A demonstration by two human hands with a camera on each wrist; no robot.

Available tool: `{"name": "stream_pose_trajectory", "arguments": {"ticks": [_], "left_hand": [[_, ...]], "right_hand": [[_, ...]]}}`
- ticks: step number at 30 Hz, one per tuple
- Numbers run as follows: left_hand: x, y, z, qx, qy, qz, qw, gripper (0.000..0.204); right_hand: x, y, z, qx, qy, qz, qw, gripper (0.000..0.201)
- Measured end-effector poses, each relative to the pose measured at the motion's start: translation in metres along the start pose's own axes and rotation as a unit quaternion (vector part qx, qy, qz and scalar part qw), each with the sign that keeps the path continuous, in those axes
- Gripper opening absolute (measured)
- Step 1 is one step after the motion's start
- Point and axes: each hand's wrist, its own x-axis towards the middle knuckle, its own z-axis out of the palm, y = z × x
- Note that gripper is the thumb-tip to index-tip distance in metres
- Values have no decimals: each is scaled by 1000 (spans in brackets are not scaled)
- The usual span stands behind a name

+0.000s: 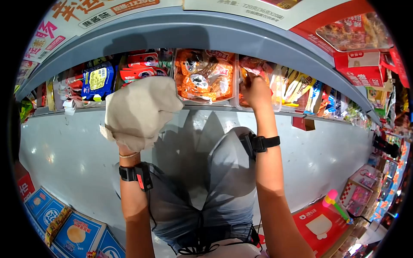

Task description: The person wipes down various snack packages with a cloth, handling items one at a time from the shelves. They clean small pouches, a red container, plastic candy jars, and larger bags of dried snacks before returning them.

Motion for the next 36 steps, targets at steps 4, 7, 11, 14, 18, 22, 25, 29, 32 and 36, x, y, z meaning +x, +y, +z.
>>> {"name": "stream_pose_trajectory", "arguments": {"ticks": [4,7,11,14,18,22,25,29,32,36], "left_hand": [[-7,-20,17,-36,35,-1,999,46],[-22,-36,44,-86,66,1,994,49],[-35,-73,96,97,99,16,990,52],[-31,-30,55,49,6,41,998,52],[-13,24,9,-186,69,94,976,52],[-29,17,25,-804,-6,-136,579,45],[-24,2,35,-775,-24,-90,625,44],[-26,7,29,-745,14,-68,663,38],[-23,4,35,-801,-16,-69,594,37],[-21,11,26,-828,5,-101,552,37]], "right_hand": [[-4,-1,-33,55,-104,24,993,27],[-40,-29,-60,177,-59,-19,982,27],[-69,-84,-66,403,-99,-25,909,25],[-83,-119,-47,438,-162,-93,879,24],[-93,-153,-15,521,-244,-93,812,22],[-92,-156,5,532,-295,-122,784,18],[-90,-155,15,576,-284,-109,759,18],[-93,-155,23,577,-303,-96,752,18],[-96,-153,34,565,-320,-90,756,17],[-100,-153,51,573,-278,-86,767,15]]}}
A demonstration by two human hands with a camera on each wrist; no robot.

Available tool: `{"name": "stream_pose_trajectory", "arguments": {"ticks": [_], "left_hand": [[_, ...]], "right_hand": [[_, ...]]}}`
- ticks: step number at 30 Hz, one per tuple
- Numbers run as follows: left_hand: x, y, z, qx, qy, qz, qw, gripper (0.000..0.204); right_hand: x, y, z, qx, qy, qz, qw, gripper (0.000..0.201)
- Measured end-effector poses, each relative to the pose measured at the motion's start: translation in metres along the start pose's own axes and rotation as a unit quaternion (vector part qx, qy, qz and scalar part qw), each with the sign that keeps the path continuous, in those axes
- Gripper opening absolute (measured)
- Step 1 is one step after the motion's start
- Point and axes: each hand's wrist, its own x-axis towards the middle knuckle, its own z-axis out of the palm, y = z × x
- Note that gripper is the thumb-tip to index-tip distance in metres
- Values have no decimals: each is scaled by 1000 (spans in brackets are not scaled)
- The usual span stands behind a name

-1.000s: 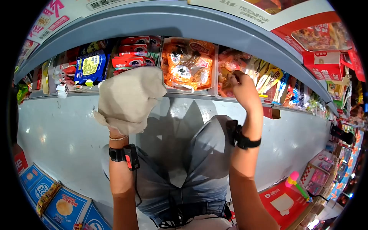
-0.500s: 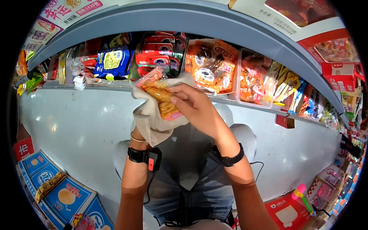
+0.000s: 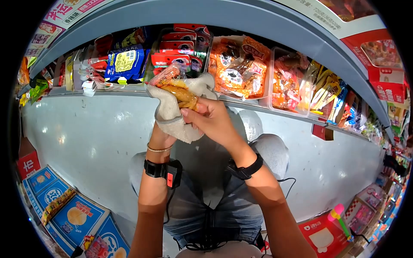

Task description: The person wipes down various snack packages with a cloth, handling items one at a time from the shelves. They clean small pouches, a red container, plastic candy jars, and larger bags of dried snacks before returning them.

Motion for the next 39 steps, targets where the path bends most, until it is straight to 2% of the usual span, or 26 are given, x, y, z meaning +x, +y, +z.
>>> {"name": "stream_pose_trajectory", "arguments": {"ticks": [5,10,15,16,17,18,21,24,25,26,28,29,31,33,36,39], "left_hand": [[11,-1,10,42,-68,69,994,50],[15,-11,0,165,13,116,979,66],[8,-11,-4,115,26,-11,993,42],[7,-10,-7,115,25,-41,992,36],[10,-20,-5,192,38,25,980,22],[11,-23,-6,186,41,47,981,22],[11,-28,-10,190,62,95,975,21],[9,-27,-5,241,94,107,960,19],[8,-25,-4,270,92,110,952,20],[5,-25,-2,299,90,113,943,21],[2,-21,3,351,76,127,924,22],[2,-15,7,375,65,140,914,22],[-2,-6,7,409,32,138,902,24],[-6,-1,6,428,-15,107,897,27],[-8,-1,8,456,-30,130,880,27],[-9,5,23,446,1,121,887,20]], "right_hand": [[-2,-6,-6,11,38,-22,999,20],[-3,-15,-5,38,67,-53,996,21],[1,-6,-8,37,70,-83,993,17],[2,-5,-8,19,77,-61,995,17],[4,-3,-7,2,85,-39,996,18],[5,-2,-7,-16,91,-17,996,19],[6,1,-13,28,55,-45,997,28],[0,-13,-15,-71,116,-101,986,39],[0,-10,-18,-55,132,-78,987,37],[2,-7,-18,-128,155,-133,970,33],[4,-8,-14,-271,200,-237,911,28],[2,-14,-14,-285,222,-226,905,24],[3,-29,-13,-151,240,-207,936,23],[4,-33,-24,-26,162,-161,973,26],[-1,-44,-28,47,101,-68,991,24],[-4,-52,-18,75,116,-108,985,21]]}}
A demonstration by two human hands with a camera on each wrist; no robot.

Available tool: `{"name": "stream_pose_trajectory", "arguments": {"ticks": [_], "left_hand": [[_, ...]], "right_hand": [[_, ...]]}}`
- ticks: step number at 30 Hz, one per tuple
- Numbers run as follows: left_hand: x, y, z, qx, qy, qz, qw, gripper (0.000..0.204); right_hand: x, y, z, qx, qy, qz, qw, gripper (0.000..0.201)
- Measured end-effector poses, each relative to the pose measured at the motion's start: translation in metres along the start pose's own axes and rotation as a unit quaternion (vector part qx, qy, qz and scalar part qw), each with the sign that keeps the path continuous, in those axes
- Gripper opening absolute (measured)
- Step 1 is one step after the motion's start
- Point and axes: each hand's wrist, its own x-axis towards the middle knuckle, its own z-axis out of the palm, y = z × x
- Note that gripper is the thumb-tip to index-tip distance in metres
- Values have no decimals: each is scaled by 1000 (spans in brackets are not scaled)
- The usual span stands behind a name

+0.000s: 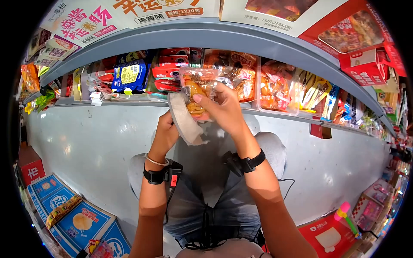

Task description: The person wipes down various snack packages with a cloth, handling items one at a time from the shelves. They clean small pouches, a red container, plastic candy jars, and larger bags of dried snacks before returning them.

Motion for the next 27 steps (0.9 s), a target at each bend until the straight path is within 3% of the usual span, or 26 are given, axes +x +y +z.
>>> {"name": "stream_pose_trajectory", "arguments": {"ticks": [4,5,6,7,9,11,13,18,21,22,25,26,27], "left_hand": [[1,-3,-17,0,59,-8,998,18],[0,-3,-18,-25,108,7,994,18],[1,10,-15,-86,123,4,989,18],[1,22,-12,-148,138,1,979,19],[0,20,-17,19,89,40,995,19],[2,19,-10,72,83,54,993,21],[3,28,13,10,128,36,991,24],[10,19,8,118,211,36,970,24],[13,2,6,172,260,10,950,30],[13,-1,5,190,259,-24,947,35],[17,-7,5,68,288,-4,955,36],[15,-11,-4,37,246,-52,967,34],[14,-10,-3,25,226,-45,973,33]], "right_hand": [[0,14,-3,-64,-37,-87,993,16],[0,14,-2,-83,-41,-98,991,15],[-5,2,4,-64,-42,-44,996,14],[-5,5,3,-101,-59,-62,991,16],[-5,15,1,-170,-88,-98,977,19],[-8,18,2,-171,-139,-38,975,22],[-11,18,5,-162,-187,22,969,22],[-14,32,12,-177,-165,-47,969,27],[-11,41,7,-192,-197,41,961,26],[-9,44,6,-173,-170,50,969,25],[-11,50,7,-112,-106,83,984,22],[-9,47,7,-92,-94,91,987,22],[-7,45,6,-72,-81,99,989,21]]}}
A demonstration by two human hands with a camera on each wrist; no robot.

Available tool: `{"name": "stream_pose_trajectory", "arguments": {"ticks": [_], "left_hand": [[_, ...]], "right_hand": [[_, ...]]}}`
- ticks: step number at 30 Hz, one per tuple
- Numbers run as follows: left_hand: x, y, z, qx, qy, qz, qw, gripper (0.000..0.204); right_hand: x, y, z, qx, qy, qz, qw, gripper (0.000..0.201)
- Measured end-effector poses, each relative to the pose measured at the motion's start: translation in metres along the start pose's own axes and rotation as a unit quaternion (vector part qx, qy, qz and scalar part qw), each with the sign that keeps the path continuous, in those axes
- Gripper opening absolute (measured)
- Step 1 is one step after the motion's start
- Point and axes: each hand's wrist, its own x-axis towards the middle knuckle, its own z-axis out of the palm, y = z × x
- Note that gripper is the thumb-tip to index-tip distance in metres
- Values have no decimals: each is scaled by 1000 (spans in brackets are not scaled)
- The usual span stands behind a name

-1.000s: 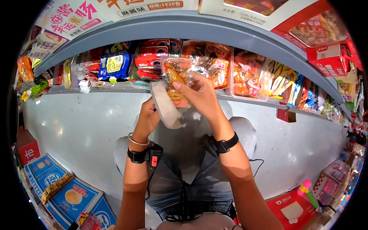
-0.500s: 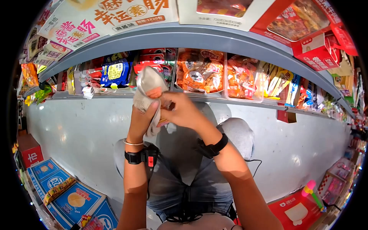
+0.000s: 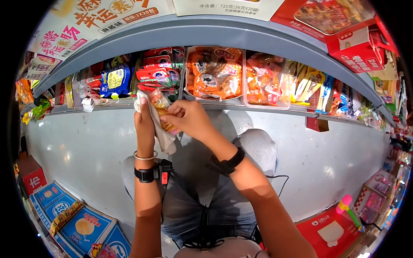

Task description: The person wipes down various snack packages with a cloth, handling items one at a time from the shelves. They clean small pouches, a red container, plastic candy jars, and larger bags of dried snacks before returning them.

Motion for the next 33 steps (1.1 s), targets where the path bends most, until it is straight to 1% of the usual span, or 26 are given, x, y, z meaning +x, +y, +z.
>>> {"name": "stream_pose_trajectory", "arguments": {"ticks": [1,2,3,4,5,6,7,10,13,16,19,22,23,25,27,28,29,32,33], "left_hand": [[-1,3,2,-13,-21,5,1000,33],[-2,5,3,-26,-42,10,999,33],[-4,5,-1,-20,-71,-16,997,30],[-4,4,-2,-5,-83,12,996,29],[-4,1,-2,10,-95,40,995,29],[-5,0,-3,24,-106,67,992,30],[-6,2,-1,-10,-96,52,994,32],[-7,-3,-3,-19,-89,35,995,32],[-3,-13,-2,-4,-67,62,996,28],[-4,-14,-2,-16,-46,44,998,26],[-2,-23,-1,-61,-21,56,996,27],[5,-27,-1,-96,12,33,995,28],[8,-27,-2,-100,14,9,995,31],[12,-27,-5,-106,20,-38,993,36],[16,-32,-9,-88,17,-43,995,38],[18,-34,-10,-77,14,-45,996,39],[18,-36,-9,-66,34,-26,997,38],[19,-37,-4,-48,69,-19,996,40],[19,-36,-5,-49,67,-35,996,42]], "right_hand": [[3,8,-5,-24,4,-33,999,19],[6,10,-6,-8,18,-46,999,19],[8,12,-6,7,31,-59,998,18],[10,13,-5,22,45,-71,996,18],[11,11,-9,41,28,-38,998,19],[13,14,-11,53,18,-36,998,19],[15,17,-12,64,8,-33,997,19],[18,21,-10,69,-14,-8,997,20],[24,24,-8,56,-27,20,998,20],[26,22,-5,41,-25,42,998,20],[27,19,-1,20,-15,57,998,20],[33,26,7,-9,21,-15,1000,19],[35,29,8,-45,39,-18,998,18],[38,36,10,-51,45,-42,997,18],[39,40,15,-47,56,-63,995,17],[41,41,16,-38,50,-58,996,16],[41,42,16,-29,45,-53,997,16],[40,43,12,-25,23,-52,998,16],[40,43,12,-22,17,-54,998,16]]}}
